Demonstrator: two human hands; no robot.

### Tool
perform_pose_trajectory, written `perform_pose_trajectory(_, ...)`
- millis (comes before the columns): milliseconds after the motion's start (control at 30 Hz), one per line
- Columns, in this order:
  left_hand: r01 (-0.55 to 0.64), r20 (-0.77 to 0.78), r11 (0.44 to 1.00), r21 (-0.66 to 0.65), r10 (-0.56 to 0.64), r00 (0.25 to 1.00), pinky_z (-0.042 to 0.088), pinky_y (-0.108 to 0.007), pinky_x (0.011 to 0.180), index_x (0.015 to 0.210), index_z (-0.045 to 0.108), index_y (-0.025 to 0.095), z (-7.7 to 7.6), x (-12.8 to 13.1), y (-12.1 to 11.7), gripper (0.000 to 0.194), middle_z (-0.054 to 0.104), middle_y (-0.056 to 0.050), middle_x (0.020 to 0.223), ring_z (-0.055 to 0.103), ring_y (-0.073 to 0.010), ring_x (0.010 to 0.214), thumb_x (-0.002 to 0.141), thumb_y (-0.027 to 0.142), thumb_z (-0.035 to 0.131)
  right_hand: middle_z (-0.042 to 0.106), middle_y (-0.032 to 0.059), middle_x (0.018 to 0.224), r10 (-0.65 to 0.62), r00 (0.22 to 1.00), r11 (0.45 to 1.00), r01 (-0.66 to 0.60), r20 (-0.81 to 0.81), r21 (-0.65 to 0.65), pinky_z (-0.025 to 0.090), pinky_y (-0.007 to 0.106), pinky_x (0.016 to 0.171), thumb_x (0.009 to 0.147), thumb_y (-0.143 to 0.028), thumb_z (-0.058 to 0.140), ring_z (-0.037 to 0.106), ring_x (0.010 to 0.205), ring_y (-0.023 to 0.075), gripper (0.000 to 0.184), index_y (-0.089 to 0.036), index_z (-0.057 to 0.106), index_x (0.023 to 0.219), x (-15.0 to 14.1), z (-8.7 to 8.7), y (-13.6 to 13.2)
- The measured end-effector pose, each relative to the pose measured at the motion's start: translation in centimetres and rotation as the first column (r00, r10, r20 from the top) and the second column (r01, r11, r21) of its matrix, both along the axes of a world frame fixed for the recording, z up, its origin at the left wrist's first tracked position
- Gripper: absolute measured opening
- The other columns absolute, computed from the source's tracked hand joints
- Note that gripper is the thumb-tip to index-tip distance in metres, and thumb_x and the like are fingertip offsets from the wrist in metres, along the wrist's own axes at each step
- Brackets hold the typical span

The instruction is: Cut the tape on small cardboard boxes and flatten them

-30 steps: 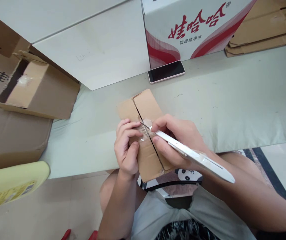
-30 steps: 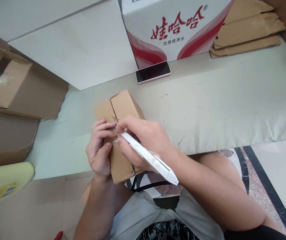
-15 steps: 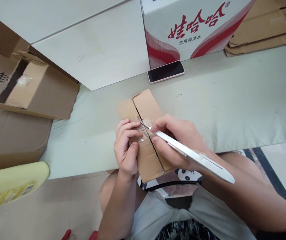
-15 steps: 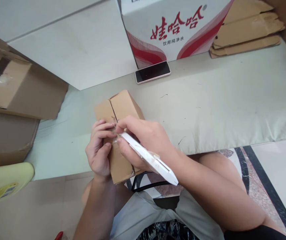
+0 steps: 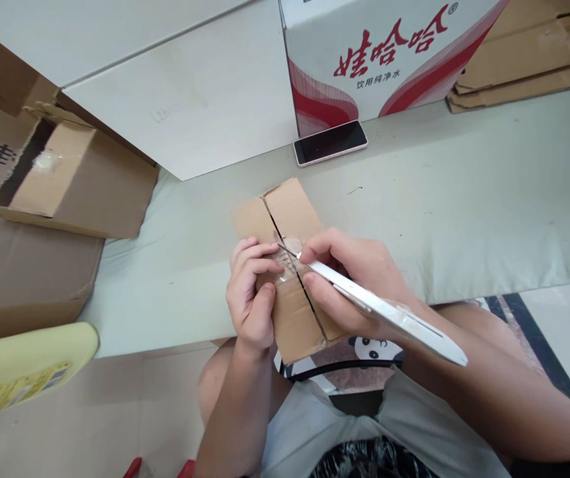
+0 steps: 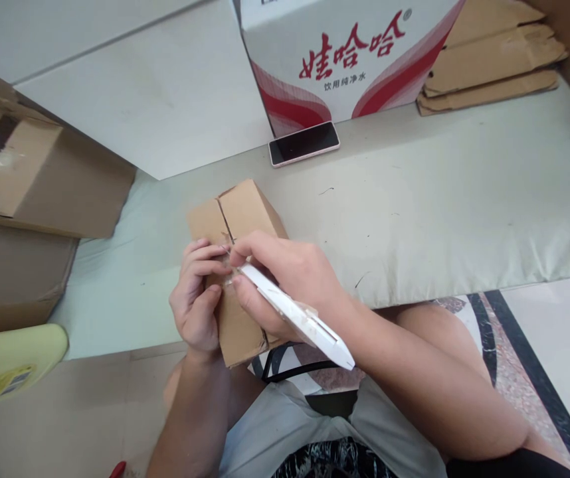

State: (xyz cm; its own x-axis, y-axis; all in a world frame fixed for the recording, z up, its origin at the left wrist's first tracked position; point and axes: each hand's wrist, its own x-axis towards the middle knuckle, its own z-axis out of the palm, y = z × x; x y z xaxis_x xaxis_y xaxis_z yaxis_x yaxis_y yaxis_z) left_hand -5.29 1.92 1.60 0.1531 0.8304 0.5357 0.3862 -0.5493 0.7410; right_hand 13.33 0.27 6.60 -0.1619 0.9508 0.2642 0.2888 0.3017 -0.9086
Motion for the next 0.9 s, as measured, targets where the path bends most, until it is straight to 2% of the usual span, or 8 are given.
perform_pose_trajectory(200,0.015,0.030,1.000,-0.007,-0.015,0.999,0.040,-0.052,0.117,0.089,0.066,0.025,0.02,0.01,-0.03,0.015,0.075,-0.003,0.112,0.061,-0.0268,0.119,0.093,0.027,0.051,0.061,-0.0057,0.068,-0.002,1.000,1.000,0.002,-0.003,0.026,0.038,0.023,0.056,0.086,-0.020,0.059,0.049,0.055,0.0085,0.008,-0.024,0.055,0.091,0.02,0.00,-0.08)
perform_pose_trajectory(667,0.010,-0.005,1.000,0.004,-0.010,1.000,0.041,-0.053,0.117,0.089,0.064,0.025,-0.02,-0.06,-0.01,0.015,0.074,-0.004,0.112,0.062,-0.0272,0.118,0.094,0.028,0.050,0.063,-0.0047,0.067,-0.008,1.000,1.000,0.008,0.011,-0.019,0.038,0.023,0.056,0.086,-0.023,0.059,0.048,0.054,0.0092,0.006,-0.024,0.055,0.091,0.00,0.14,0.00)
perform_pose_trajectory(900,0.001,-0.006,1.000,0.004,-0.001,1.000,0.042,-0.054,0.116,0.088,0.064,0.025,0.07,0.07,-0.01,0.016,0.074,-0.005,0.111,0.062,-0.0274,0.117,0.093,0.028,0.049,0.062,-0.0053,0.067,-0.006,1.000,1.000,0.006,0.005,0.011,0.039,0.022,0.056,0.085,-0.020,0.058,0.048,0.054,0.0086,0.007,-0.024,0.054,0.090,-0.04,0.20,0.06)
